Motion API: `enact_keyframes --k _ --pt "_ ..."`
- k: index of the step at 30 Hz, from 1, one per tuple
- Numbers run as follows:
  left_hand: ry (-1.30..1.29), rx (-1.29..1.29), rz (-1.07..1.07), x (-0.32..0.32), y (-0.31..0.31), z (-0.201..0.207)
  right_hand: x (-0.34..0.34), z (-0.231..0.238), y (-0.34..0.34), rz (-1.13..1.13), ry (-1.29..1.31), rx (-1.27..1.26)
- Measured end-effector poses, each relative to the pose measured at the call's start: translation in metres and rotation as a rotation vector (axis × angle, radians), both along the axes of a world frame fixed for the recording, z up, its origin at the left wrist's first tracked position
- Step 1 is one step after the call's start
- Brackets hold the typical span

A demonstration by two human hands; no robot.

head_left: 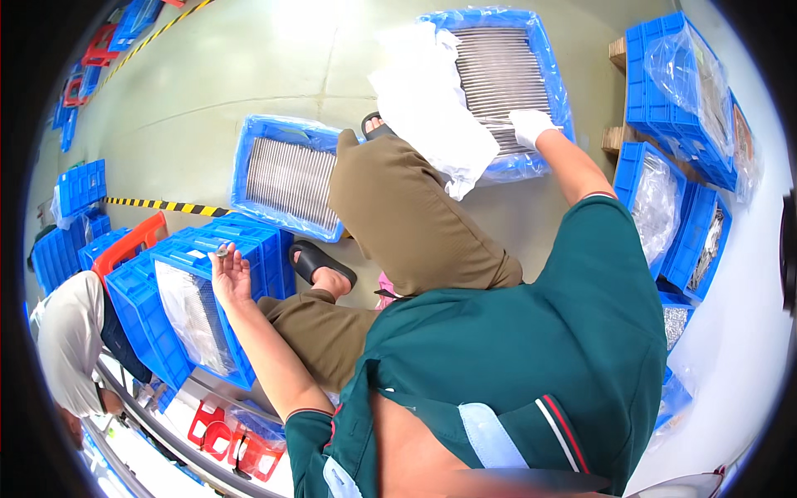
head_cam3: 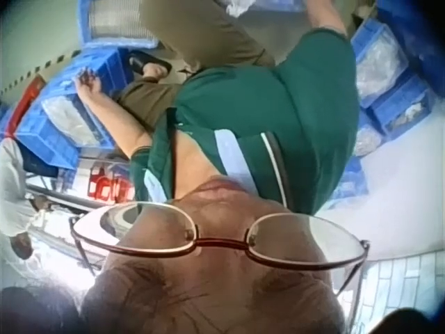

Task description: The person sorts and organizes metal rods and round metal components into a plastic tray by hand, after checking individual components.

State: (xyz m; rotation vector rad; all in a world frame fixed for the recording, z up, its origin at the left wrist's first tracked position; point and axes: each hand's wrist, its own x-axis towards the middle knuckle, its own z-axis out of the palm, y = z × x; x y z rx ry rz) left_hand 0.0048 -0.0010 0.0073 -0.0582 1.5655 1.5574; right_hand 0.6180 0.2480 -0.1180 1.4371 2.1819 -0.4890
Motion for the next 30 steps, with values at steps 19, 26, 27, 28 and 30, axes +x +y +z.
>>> enact_keyframes --k 19,26,27,28,30 --pt "-0.033 0.282 -0.126 0.052 0.032 0.037 -0.150 0.190 -0.015 -0.524 1.155 -0.355" --pt "-0.062 0.442 -0.095 0.057 0.020 0.060 -0.263 0.255 -0.025 -0.200 1.139 -0.435" --pt "-0.076 0.467 -0.087 0.055 0.018 0.062 -0.280 0.261 -0.028 -0.245 1.127 -0.582" --pt "-0.094 0.487 -0.076 0.052 0.015 0.063 -0.295 0.268 -0.033 -0.293 1.103 -0.729" --pt "-0.138 0.524 -0.048 0.050 0.013 0.067 -0.327 0.275 -0.047 -0.299 1.068 -0.806"
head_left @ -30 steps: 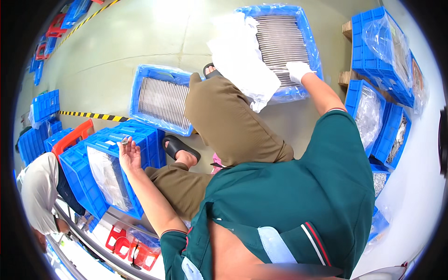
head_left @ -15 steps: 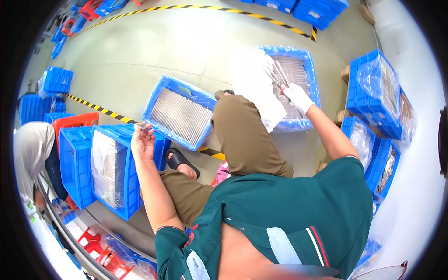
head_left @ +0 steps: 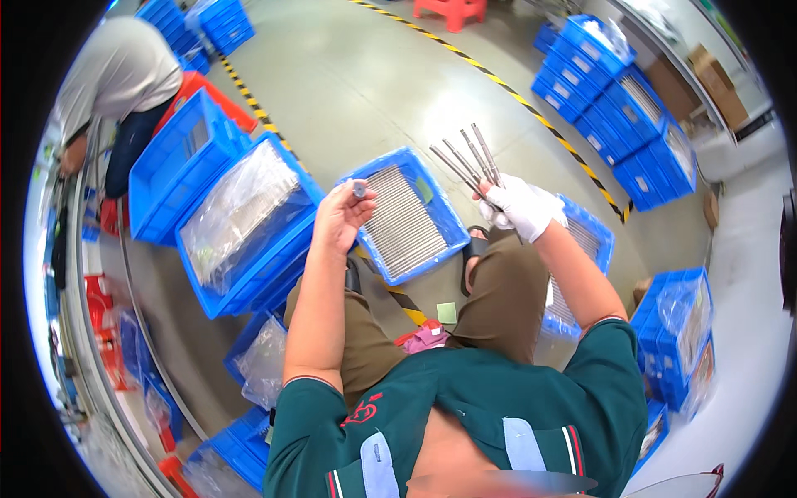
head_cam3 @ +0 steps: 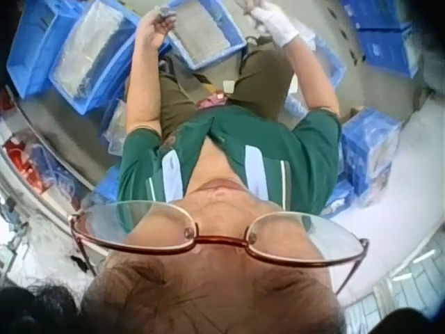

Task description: The person sorts and organizes metal rods and round metal components into a plastic tray by hand, after checking individual components.

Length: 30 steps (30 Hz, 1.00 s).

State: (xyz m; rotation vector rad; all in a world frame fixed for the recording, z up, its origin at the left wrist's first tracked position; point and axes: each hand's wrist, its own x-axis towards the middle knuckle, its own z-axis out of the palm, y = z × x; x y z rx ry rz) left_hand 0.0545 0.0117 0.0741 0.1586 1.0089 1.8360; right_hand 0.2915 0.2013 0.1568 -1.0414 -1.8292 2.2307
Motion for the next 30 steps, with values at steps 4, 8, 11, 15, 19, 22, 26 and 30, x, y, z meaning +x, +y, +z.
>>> enact_keyframes --k 4,8,11,15,19,22,26,30 --pt "-0.041 0.029 0.008 -0.006 -0.001 0.000 -0.048 -0.016 -0.015 0.161 -0.008 0.011" --pt "-0.054 -0.008 0.059 -0.010 -0.003 0.003 -0.080 -0.028 -0.032 0.258 0.017 -0.070" --pt "0.039 -0.013 -0.063 -0.007 -0.004 0.009 -0.086 -0.042 -0.038 0.325 0.015 -0.151" --pt "0.063 0.041 -0.164 -0.005 -0.003 0.016 -0.087 -0.051 -0.038 0.384 0.017 -0.254" --pt "0.062 0.045 -0.190 -0.004 -0.001 0.019 -0.087 -0.054 -0.036 0.433 0.061 -0.353" --pt "0.071 0.029 -0.192 -0.002 0.000 0.019 -0.087 -0.054 -0.037 0.419 0.053 -0.378" --pt "0.075 0.057 -0.154 -0.003 -0.004 0.015 -0.085 -0.050 -0.041 0.337 0.025 -0.315" --pt "0.141 0.027 -0.134 0.004 -0.003 0.027 -0.087 -0.055 -0.042 0.311 0.021 -0.296"
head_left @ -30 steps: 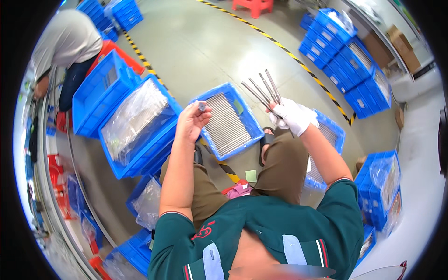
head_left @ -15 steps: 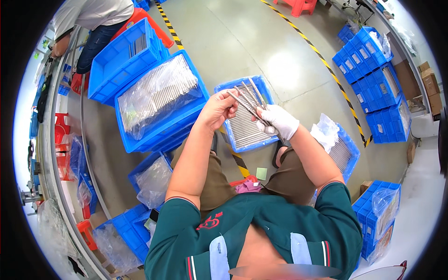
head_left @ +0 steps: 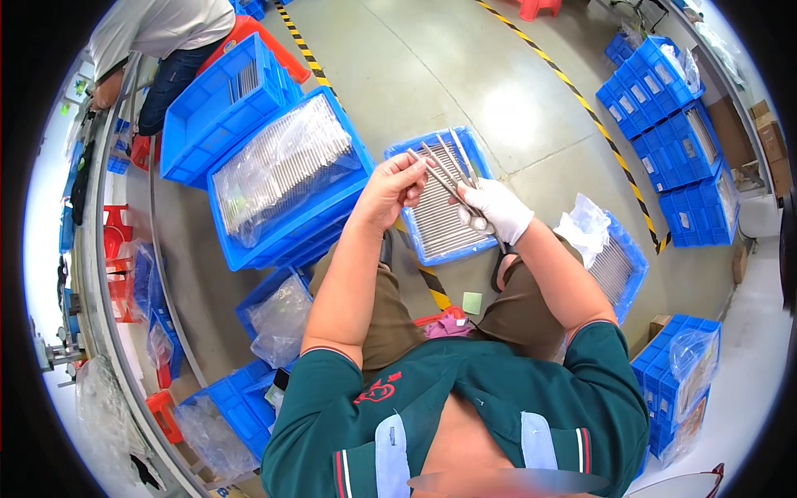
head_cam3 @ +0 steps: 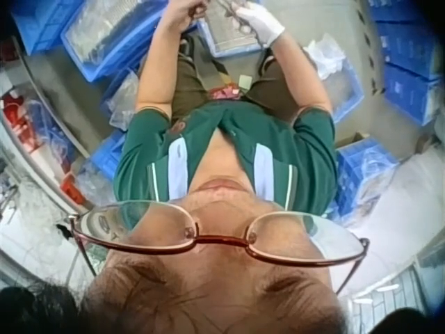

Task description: The person sorts and organizes metal rods and round metal components into a plastic tray by hand, after checking individual components.

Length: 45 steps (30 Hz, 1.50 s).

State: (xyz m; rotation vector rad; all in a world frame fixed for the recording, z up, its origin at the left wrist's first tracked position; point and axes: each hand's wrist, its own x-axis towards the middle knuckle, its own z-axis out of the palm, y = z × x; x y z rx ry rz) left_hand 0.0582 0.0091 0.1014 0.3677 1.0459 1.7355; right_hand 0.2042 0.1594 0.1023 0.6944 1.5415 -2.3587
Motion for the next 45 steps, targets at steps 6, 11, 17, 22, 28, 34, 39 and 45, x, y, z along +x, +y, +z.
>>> enact_keyframes --k 6,11,17,22,28,34,39,45 --pt "0.261 -0.020 0.444 0.000 0.003 -0.006 0.002 -0.004 -0.006 -0.090 0.007 0.089" --pt "0.267 0.037 0.683 -0.039 -0.027 -0.001 0.007 0.002 0.006 0.046 0.065 0.045" --pt "0.314 0.073 0.169 0.003 -0.004 0.007 0.010 -0.011 -0.019 0.364 0.173 -0.484" --pt "0.252 0.132 0.112 0.001 -0.009 0.004 0.007 -0.013 -0.024 0.382 0.158 -0.519" --pt "0.333 0.070 0.148 0.008 -0.003 0.011 0.007 -0.009 -0.027 0.406 0.102 -0.490" --pt "0.360 0.046 0.082 0.004 0.001 0.003 0.006 -0.004 -0.022 0.379 0.129 -0.298" --pt "0.376 0.000 0.038 0.013 0.003 0.010 0.005 -0.012 -0.019 0.418 0.178 -0.547" --pt "0.373 0.035 0.467 -0.019 -0.013 0.003 0.007 -0.007 -0.018 0.453 0.194 -0.572"
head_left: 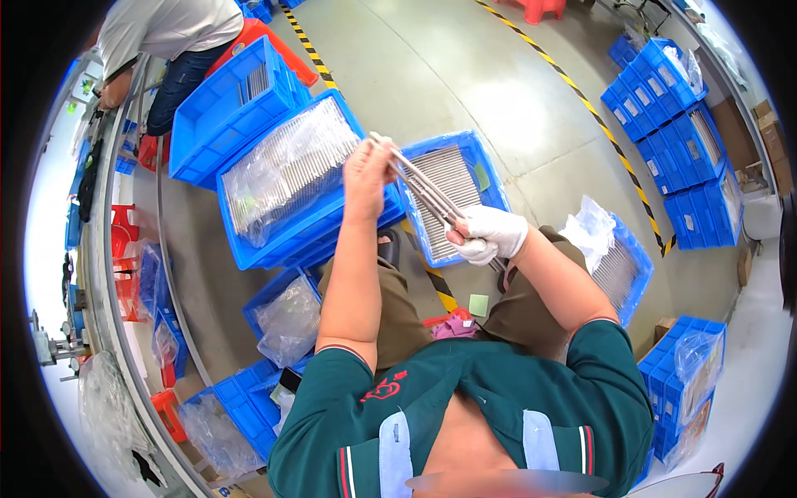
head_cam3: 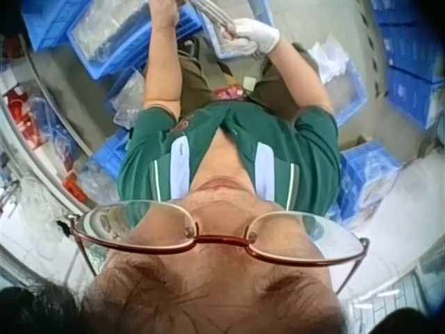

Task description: The person sorts and organizes metal rods and round metal components into a plastic tray by hand, after checking individual components.

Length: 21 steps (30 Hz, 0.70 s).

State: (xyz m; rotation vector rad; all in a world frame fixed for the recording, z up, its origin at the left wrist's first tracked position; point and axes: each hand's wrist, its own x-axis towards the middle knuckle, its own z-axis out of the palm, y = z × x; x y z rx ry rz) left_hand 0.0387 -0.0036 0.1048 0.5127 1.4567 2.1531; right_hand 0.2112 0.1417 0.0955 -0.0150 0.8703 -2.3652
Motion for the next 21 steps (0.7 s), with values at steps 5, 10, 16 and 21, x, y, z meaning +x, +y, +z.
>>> enact_keyframes --k 5,10,16,21 --pt "0.118 0.187 0.308 -0.009 -0.010 0.011 0.000 -0.004 0.008 -0.314 0.023 0.116" --pt "0.821 -0.261 0.638 0.017 0.009 0.011 -0.015 -0.022 0.009 -0.444 -0.070 -0.166" --pt "1.325 -0.041 0.410 0.053 0.037 -0.002 -0.041 -0.010 -0.017 -0.647 -0.328 -0.312" --pt "1.456 -0.035 0.233 0.083 0.044 0.001 -0.043 -0.017 0.020 -0.794 -0.080 -0.260"
